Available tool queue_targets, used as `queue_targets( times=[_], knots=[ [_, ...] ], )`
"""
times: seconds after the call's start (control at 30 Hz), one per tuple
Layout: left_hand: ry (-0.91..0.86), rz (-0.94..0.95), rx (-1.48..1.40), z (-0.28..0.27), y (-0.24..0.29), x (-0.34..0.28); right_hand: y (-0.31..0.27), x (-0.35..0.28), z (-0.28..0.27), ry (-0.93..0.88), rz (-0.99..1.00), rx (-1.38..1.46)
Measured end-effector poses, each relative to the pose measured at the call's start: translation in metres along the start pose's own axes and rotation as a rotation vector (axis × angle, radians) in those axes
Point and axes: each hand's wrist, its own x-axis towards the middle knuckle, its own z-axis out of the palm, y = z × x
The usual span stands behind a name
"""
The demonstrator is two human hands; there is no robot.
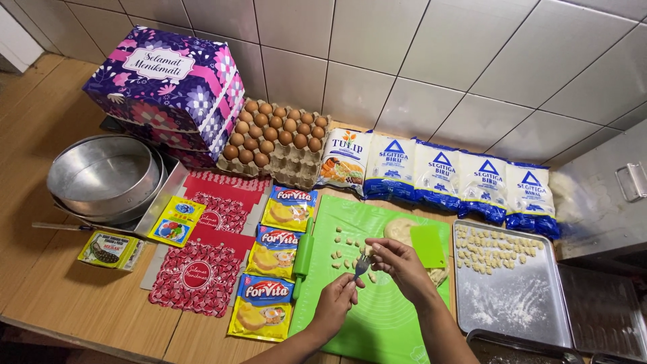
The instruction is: Shaping small pieces of dough with a fork and placing them on a tray
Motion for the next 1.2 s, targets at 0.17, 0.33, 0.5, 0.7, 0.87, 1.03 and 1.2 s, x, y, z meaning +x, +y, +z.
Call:
queue_targets(
  times=[0.17, 0.33, 0.5, 0.7, 0.87, 1.03, 1.2],
  knots=[
    [0.010, 0.012, 0.001, 0.003, -0.004, -0.001, 0.008, -0.003, 0.012, 0.052, -0.058, -0.118],
    [0.022, 0.067, 0.054, -0.002, 0.003, 0.001, -0.002, -0.002, 0.017, 0.034, -0.003, 0.023],
    [0.042, 0.016, -0.014, 0.000, -0.002, 0.002, 0.004, 0.003, 0.011, -0.023, -0.013, -0.033],
    [0.022, 0.011, -0.008, 0.001, 0.005, 0.001, 0.001, 0.000, 0.004, -0.033, -0.013, -0.021],
    [0.004, -0.001, -0.011, 0.002, 0.002, 0.003, 0.006, 0.003, -0.002, -0.035, 0.010, 0.058],
    [-0.004, -0.017, 0.015, 0.001, 0.008, 0.001, 0.006, 0.002, -0.003, -0.006, -0.024, 0.016],
    [0.004, 0.029, 0.026, 0.004, -0.004, 0.004, 0.013, 0.008, -0.004, 0.021, -0.028, 0.042]
  ],
)
